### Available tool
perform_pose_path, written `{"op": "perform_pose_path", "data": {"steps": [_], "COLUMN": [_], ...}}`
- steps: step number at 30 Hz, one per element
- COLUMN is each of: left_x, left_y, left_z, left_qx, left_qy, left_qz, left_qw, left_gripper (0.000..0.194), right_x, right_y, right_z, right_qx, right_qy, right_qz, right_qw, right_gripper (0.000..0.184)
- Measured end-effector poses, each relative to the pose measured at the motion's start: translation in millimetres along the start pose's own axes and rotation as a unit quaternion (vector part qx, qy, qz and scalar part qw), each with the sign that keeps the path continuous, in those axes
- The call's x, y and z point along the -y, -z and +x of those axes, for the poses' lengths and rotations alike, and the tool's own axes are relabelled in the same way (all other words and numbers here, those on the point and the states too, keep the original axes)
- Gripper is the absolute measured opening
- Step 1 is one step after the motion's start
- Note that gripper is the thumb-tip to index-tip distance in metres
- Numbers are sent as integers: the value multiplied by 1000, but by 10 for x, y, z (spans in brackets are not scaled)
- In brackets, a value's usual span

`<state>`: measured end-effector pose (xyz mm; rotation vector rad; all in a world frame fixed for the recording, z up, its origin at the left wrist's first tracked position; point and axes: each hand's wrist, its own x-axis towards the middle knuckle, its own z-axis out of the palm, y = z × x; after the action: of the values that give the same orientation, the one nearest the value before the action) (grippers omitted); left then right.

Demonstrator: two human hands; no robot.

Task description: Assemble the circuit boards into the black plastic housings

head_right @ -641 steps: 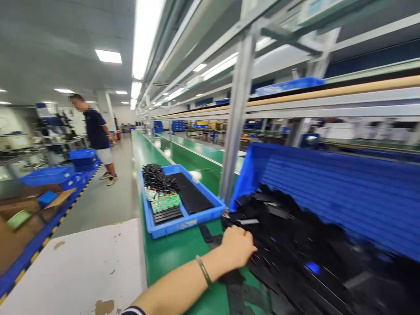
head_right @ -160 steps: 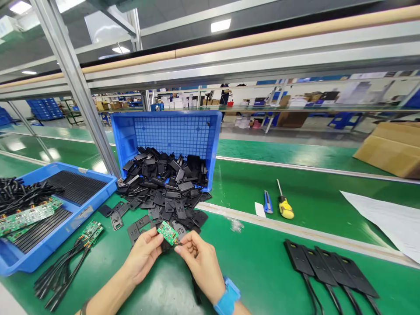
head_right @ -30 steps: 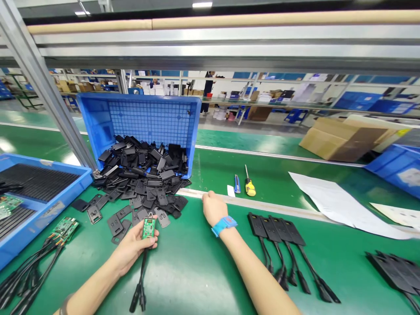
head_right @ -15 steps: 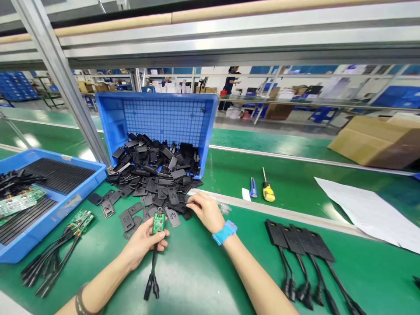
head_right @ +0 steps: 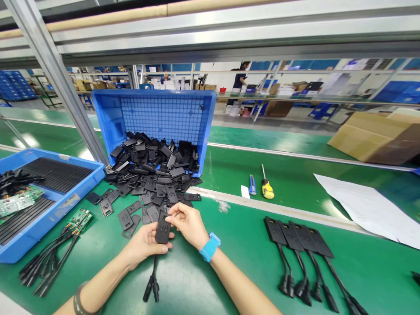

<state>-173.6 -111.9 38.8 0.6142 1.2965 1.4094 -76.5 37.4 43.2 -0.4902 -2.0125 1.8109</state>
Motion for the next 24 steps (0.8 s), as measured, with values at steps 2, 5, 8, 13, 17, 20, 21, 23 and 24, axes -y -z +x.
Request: {"op": "perform_pose_path", "data": {"steps": [2, 5, 8, 13, 17, 20, 21, 23, 24], "left_x": [9, 20, 29, 43, 58, 65, 67, 73, 77], "left_y": [-12, -32, -43, -35, -16, -14, -17, -23, -26], "left_z": [6, 14, 16, 14, 18, 20, 19, 18, 20], "left_qx": [-4, -14, -19, -22, -10, -20, -24, -31, -35], "left_qy": [-5, -18, -34, -49, -53, -54, -52, -47, -47], "left_qz": [8, 37, 68, 103, 108, 115, 116, 115, 113], "left_qw": [1000, 999, 997, 993, 993, 992, 992, 992, 992], "left_gripper": [58, 51, 47, 45, 49, 50, 48, 43, 41], "right_x": [-23, -16, 20, 22, -30, -60, -69, -85, -90], "right_y": [-11, -27, -18, 26, 21, -7, -20, -51, -72], "right_z": [3, 11, 23, 39, 44, 49, 51, 48, 39], "right_qx": [-9, 1, 30, 88, 125, 112, 101, 77, 69], "right_qy": [1, -11, -36, -111, -120, -90, -76, -54, -50], "right_qz": [1, 31, 67, 149, 141, 94, 76, 48, 35], "right_qw": [1000, 999, 997, 979, 975, 985, 989, 994, 996], "right_gripper": [24, 30, 37, 51, 49, 49, 49, 49, 49]}}
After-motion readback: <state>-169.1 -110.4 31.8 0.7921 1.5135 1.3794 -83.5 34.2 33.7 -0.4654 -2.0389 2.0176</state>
